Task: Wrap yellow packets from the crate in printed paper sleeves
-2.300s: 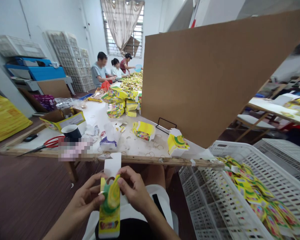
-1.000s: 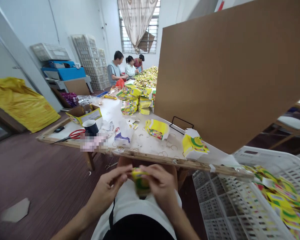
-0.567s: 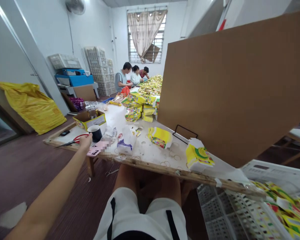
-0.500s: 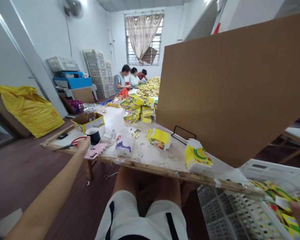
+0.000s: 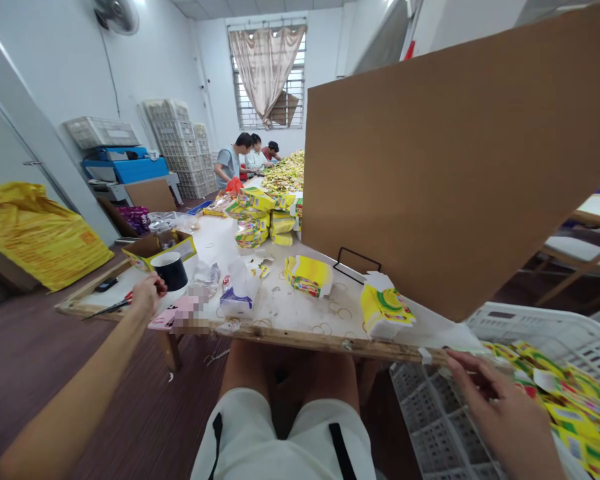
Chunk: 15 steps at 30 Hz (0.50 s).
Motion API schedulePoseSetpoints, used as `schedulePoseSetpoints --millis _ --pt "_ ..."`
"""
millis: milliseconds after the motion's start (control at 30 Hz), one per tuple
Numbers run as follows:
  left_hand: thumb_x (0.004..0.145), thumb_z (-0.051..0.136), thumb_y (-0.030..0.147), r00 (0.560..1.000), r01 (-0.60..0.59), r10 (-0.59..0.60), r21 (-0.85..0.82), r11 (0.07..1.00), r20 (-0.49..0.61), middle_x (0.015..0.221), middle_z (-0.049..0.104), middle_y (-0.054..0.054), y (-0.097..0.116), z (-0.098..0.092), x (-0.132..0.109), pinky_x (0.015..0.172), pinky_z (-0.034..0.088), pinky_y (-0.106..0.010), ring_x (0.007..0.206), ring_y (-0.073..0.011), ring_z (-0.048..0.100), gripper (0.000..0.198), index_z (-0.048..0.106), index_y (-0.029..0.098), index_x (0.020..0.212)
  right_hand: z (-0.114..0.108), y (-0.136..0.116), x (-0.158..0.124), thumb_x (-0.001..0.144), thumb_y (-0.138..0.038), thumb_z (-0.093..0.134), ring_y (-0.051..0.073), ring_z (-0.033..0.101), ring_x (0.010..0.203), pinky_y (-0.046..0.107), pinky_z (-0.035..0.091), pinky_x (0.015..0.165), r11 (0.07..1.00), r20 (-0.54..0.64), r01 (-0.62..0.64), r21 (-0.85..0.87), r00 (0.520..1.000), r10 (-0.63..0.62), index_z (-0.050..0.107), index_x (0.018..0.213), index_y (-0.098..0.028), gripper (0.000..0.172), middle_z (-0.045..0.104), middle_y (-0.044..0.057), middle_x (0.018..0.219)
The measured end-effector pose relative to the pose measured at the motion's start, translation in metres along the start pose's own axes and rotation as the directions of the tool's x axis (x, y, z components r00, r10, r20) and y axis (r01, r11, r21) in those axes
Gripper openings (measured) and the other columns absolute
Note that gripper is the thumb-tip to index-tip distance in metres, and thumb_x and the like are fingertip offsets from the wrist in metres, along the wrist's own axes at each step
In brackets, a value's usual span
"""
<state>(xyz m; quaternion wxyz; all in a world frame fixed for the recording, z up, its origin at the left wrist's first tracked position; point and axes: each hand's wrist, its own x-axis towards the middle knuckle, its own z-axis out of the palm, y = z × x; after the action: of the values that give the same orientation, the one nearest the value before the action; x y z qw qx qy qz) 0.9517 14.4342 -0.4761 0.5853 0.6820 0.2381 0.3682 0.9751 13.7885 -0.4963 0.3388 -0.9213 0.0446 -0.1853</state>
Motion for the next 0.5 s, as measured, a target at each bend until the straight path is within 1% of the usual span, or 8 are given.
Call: schedulePoseSetpoints --millis 33,100,200,300,400,467,500 --pt "0.092 0.051 0.038 1.000 0.012 -0.012 -0.052 0.999 0.000 0.061 0.046 0.006 0.007 -0.002 -0.003 0.045 0.039 -0.020 0.047 -0.0062 0.042 0.028 0.054 0.014 0.076 0.003 -0.006 -0.002 0.060 -0.069 0.059 0.027 0.066 0.074 0.043 0.049 0.067 0.999 0.031 -0.032 0.014 0.999 0.032 0.069 0.083 -0.036 0.041 0.072 0.009 0.089" --pt "0.091 0.052 0.037 1.000 0.022 -0.020 -0.137 0.990 0.017 0.056 0.039 0.008 0.025 -0.005 -0.010 0.044 0.035 -0.020 0.045 -0.0059 0.037 0.033 0.047 0.016 0.067 0.011 -0.015 -0.005 0.059 -0.063 0.061 0.029 0.066 0.081 0.044 0.049 0.072 0.998 0.063 -0.052 0.040 0.997 0.049 0.069 0.084 -0.036 0.037 0.073 0.009 0.093" --pt "0.088 0.054 0.035 0.995 0.013 0.011 -0.234 0.972 0.104 0.053 0.034 0.008 0.058 -0.004 -0.031 0.044 0.030 -0.020 0.045 -0.0067 0.032 0.038 0.038 0.018 0.059 0.025 -0.026 -0.009 0.061 -0.056 0.063 0.029 0.067 0.088 0.043 0.050 0.078 0.997 0.089 -0.005 0.071 0.996 -0.001 0.070 0.085 -0.034 0.034 0.073 0.009 0.097" --pt "0.082 0.062 0.038 0.972 0.005 0.069 -0.310 0.951 0.227 0.051 0.032 0.005 0.093 0.001 -0.066 0.044 0.026 -0.022 0.047 -0.0081 0.030 0.041 0.038 0.019 0.054 0.039 -0.036 -0.014 0.066 -0.056 0.061 0.029 0.068 0.086 0.042 0.052 0.079 0.990 0.100 0.086 0.110 0.990 -0.097 0.071 0.086 -0.029 0.035 0.074 0.008 0.092" --pt "0.078 0.066 0.043 0.936 0.025 0.101 -0.350 0.936 0.337 0.051 0.034 0.003 0.120 0.006 -0.110 0.046 0.030 -0.024 0.049 -0.0097 0.031 0.042 0.043 0.019 0.053 0.052 -0.043 -0.019 0.073 -0.057 0.057 0.026 0.069 0.083 0.039 0.054 0.075 0.976 0.123 0.164 0.145 0.976 -0.182 0.071 0.092 -0.025 0.040 0.074 0.006 0.090" --pt "0.077 0.067 0.045 0.907 0.054 0.104 -0.357 0.933 0.409 0.051 0.036 0.002 0.135 0.010 -0.139 0.046 0.032 -0.025 0.049 -0.0105 0.033 0.041 0.048 0.019 0.053 0.060 -0.048 -0.024 0.076 -0.055 0.056 0.024 0.069 0.084 0.036 0.055 0.075 0.970 0.142 0.176 0.167 0.969 -0.200 0.070 0.095 -0.023 0.040 0.074 0.006 0.092" --pt "0.077 0.066 0.047 0.879 0.076 0.104 -0.352 0.933 0.465 0.051 0.038 0.001 0.142 0.012 -0.152 0.046 0.032 -0.026 0.049 -0.0112 0.035 0.040 0.051 0.019 0.053 0.064 -0.050 -0.027 0.077 -0.054 0.056 0.024 0.069 0.085 0.036 0.055 0.076 0.968 0.152 0.173 0.181 0.968 -0.202 0.070 0.097 -0.023 0.039 0.074 0.006 0.094"
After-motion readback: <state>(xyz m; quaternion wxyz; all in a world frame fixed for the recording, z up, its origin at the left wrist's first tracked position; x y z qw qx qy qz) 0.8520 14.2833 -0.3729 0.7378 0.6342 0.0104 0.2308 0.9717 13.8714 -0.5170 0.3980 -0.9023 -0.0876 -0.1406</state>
